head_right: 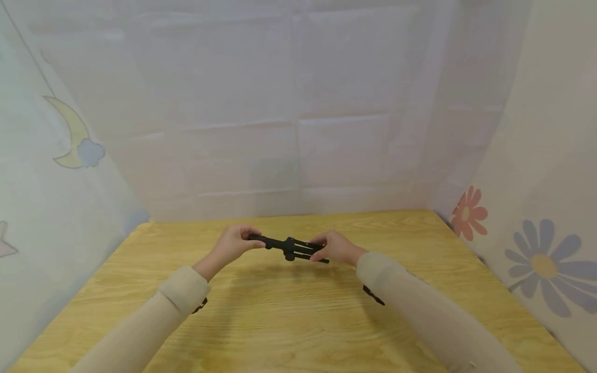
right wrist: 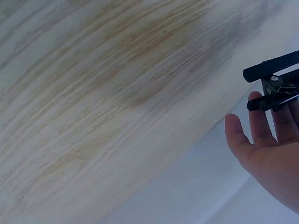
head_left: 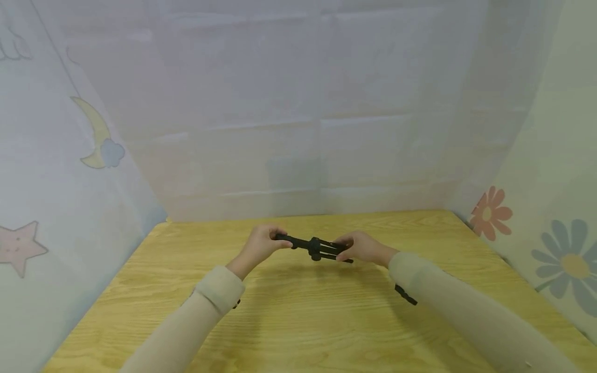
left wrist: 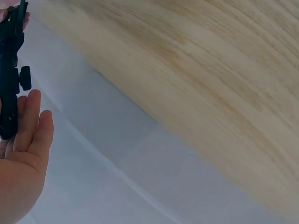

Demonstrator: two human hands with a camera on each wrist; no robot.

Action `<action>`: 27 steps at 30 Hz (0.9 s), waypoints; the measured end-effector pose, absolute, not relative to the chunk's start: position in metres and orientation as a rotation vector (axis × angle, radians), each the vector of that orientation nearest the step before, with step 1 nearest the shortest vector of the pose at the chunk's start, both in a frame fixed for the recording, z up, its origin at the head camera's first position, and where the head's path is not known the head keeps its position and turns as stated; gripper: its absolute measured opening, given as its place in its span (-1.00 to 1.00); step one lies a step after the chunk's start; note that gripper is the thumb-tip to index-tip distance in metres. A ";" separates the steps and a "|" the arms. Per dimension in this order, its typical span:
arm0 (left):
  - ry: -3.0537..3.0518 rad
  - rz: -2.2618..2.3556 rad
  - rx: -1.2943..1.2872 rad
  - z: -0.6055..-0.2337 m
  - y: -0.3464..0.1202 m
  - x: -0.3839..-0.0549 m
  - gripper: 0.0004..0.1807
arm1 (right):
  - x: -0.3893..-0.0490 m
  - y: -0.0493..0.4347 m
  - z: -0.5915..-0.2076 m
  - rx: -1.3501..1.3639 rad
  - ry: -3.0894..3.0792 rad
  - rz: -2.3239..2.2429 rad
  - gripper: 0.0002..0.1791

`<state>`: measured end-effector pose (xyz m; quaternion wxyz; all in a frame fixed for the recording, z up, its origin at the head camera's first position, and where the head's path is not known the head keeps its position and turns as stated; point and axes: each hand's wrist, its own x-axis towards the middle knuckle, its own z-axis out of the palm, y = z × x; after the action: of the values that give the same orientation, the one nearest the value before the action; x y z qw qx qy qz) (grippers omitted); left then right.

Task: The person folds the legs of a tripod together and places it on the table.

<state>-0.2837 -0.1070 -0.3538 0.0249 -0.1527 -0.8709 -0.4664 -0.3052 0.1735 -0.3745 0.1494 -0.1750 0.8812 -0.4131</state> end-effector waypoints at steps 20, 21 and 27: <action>-2.824 -1.388 -0.465 -0.387 -0.108 -0.284 -0.76 | -0.309 0.178 -0.379 -0.549 2.645 -1.096 -0.45; -2.833 -1.373 -0.472 -0.388 -0.108 -0.285 -0.77 | -0.310 0.178 -0.380 -0.552 2.659 -1.087 -0.45; -2.900 -1.227 -0.530 -0.400 -0.104 -0.289 -0.83 | -0.310 0.176 -0.388 -0.592 2.737 -1.029 -0.48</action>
<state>-0.2895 -0.1044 -0.3997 -0.0260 -0.1659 -0.9079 -0.3842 -0.3103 0.1764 -0.3879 0.0791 -0.1978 0.9145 -0.3440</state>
